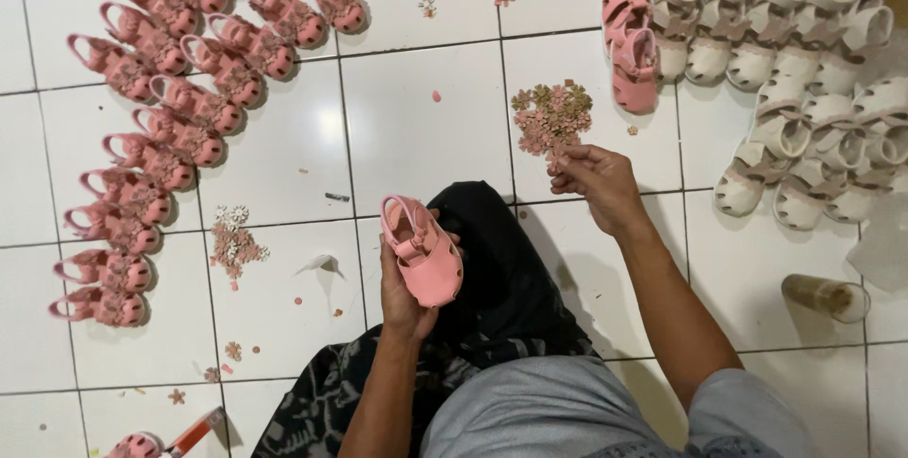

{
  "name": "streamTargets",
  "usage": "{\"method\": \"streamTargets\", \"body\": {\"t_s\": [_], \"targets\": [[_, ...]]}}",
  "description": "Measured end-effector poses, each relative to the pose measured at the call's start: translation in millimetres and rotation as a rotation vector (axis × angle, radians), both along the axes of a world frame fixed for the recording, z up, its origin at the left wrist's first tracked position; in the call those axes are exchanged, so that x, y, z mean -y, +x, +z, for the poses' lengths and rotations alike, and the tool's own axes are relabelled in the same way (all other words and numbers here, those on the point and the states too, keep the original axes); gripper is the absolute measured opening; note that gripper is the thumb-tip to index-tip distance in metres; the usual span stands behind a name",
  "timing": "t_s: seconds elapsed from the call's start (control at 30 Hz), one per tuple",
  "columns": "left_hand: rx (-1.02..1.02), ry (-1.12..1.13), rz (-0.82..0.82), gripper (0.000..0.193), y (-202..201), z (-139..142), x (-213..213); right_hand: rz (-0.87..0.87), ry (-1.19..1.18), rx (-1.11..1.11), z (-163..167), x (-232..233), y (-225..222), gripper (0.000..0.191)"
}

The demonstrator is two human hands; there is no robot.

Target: The person sits on the workshop floor and decorates children's sandals one at a time. They hold a pink sandal, squeeze glue from a small bottle onto the toe area, pick up a decorative flower appliqué from the floor, press it onto the glued spot, then set the finished sandal aside with the others.

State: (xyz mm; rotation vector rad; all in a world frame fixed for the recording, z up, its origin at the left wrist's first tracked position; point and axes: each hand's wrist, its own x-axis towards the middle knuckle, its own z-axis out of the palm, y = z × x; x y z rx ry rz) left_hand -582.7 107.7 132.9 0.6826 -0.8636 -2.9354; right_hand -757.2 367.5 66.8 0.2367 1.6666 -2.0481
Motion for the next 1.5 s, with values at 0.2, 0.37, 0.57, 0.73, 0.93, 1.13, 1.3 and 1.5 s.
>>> {"method": "streamTargets", "body": {"t_s": [0.2,0.37,0.57,0.73,0.93,1.13,1.3,1.5], "targets": [[-0.028,-0.011,0.089,0.064,20.2,-0.6,15.8,0.131,-0.11,-0.024,43.4,38.6,17.6,0.028],[-0.104,0.014,0.149,0.065,33.8,3.1,28.3,0.308,-0.144,-0.134,68.6,74.3,31.6,0.027],[-0.142,0.028,0.223,0.066,53.8,5.9,41.5,0.434,-0.093,-0.131,89.9,115.5,58.3,0.021],[-0.086,0.055,0.307,0.069,70.6,-3.1,53.8,0.573,-0.027,-0.113,100.4,140.3,96.4,0.02],[-0.131,-0.007,0.399,0.068,90.0,-11.3,63.2,0.753,0.066,-0.138,107.6,153.8,139.8,0.018],[-0.038,-0.028,0.506,0.066,107.4,-15.7,67.2,0.861,0.078,-0.224,118.5,174.0,168.3,0.016],[-0.07,-0.038,0.502,0.071,116.8,-13.5,69.5,0.895,0.132,-0.236,127.9,191.4,185.4,0.012],[-0.032,-0.116,0.509,0.071,122.2,-12.1,71.8,0.9,0.222,-0.452,128.1,196.8,193.1,0.01]]}}
